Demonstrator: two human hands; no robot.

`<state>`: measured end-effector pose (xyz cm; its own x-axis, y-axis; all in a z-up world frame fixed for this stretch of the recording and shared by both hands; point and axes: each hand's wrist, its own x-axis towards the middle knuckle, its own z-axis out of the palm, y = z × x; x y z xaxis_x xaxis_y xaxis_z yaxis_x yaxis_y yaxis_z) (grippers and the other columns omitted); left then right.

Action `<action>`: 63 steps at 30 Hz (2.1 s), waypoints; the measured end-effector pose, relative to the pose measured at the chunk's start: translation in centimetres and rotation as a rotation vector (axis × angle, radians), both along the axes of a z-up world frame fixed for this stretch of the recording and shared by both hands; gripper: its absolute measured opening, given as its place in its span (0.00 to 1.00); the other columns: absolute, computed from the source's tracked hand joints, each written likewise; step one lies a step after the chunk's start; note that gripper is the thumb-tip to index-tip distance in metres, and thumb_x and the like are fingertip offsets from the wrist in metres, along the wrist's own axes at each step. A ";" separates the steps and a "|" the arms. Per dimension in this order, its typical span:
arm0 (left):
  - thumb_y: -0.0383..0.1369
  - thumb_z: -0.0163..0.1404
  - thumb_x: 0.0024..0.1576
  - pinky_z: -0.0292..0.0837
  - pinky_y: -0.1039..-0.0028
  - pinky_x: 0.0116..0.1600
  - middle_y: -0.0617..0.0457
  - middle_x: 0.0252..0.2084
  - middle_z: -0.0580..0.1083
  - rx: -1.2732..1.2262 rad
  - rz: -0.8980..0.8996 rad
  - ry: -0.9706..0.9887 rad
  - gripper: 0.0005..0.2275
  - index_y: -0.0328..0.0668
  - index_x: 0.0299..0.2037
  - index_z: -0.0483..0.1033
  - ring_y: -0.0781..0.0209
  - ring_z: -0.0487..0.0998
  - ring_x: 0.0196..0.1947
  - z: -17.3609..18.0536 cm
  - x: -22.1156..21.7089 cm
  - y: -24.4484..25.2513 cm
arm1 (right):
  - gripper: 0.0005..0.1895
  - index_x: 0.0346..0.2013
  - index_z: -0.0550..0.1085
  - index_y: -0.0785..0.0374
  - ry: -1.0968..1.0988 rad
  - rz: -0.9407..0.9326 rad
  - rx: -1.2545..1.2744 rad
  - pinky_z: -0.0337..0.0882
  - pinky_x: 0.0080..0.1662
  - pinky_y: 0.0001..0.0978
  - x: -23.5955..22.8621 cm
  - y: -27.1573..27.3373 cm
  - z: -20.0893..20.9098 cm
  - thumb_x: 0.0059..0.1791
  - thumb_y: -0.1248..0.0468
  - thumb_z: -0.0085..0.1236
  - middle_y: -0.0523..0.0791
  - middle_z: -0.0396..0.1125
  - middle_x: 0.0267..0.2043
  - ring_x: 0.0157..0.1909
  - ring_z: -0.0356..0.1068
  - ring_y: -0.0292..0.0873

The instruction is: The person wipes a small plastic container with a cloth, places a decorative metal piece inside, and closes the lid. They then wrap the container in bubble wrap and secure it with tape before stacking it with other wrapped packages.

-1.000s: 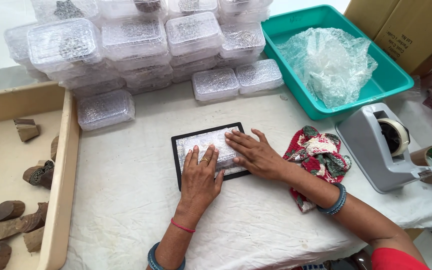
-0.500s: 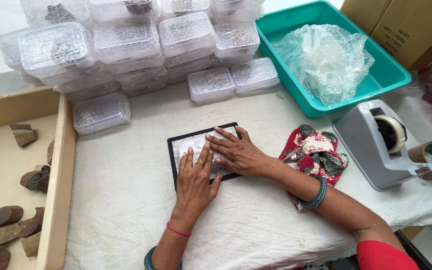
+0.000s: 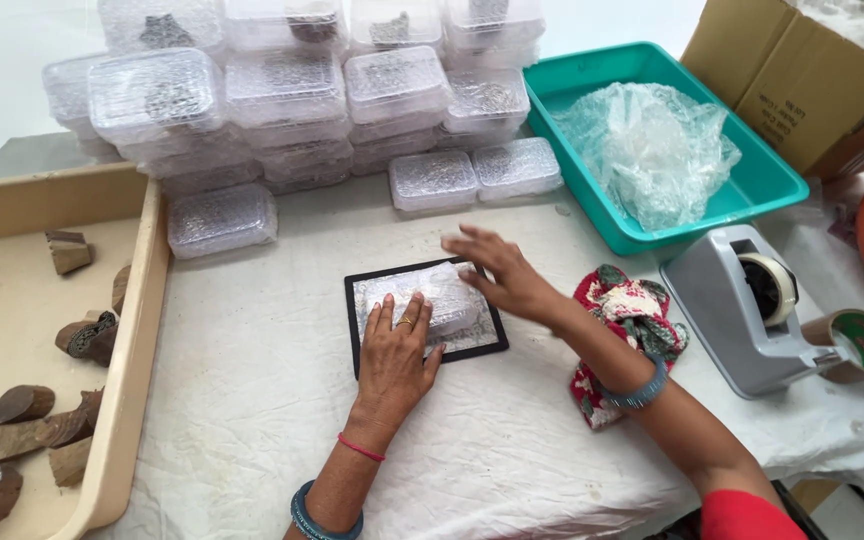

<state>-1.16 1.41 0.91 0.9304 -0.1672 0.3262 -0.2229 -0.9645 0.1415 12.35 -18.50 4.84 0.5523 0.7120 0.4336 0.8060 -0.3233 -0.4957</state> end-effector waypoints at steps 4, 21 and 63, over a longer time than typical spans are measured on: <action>0.46 0.55 0.56 0.52 0.52 0.72 0.45 0.67 0.67 0.014 -0.020 0.020 0.29 0.40 0.66 0.67 0.36 0.61 0.69 0.2 0.2 -0.1 | 0.24 0.68 0.67 0.49 0.001 -0.151 -0.272 0.54 0.69 0.55 -2.5 -0.3 -1.5 0.55 0.59 0.51 0.45 0.57 0.74 0.75 0.54 0.47; 0.54 0.50 0.55 0.55 0.57 0.74 0.57 0.69 0.68 0.210 0.042 0.041 0.30 0.53 0.67 0.68 0.45 0.65 0.70 -0.2 0.1 0.6 | 0.11 0.49 0.80 0.61 -0.041 -0.994 0.201 0.76 0.44 0.33 -15.0 -27.2 9.1 0.52 0.65 0.65 0.44 0.74 0.40 0.41 0.76 0.41; 0.56 0.52 0.54 0.59 0.58 0.74 0.60 0.67 0.71 0.258 0.094 0.039 0.29 0.56 0.64 0.73 0.47 0.68 0.70 0.4 -0.8 0.6 | 0.14 0.31 0.74 0.61 0.907 -0.962 0.552 0.69 0.35 0.27 -19.2 -38.8 0.6 0.52 0.54 0.61 0.37 0.66 0.28 0.31 0.65 0.33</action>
<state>-1.95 2.03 1.33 0.9568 -0.1525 0.2476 -0.1299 -0.9859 -0.1052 -6.86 -57.35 5.41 0.9451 -0.2315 -0.2307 -0.2693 -0.1516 -0.9511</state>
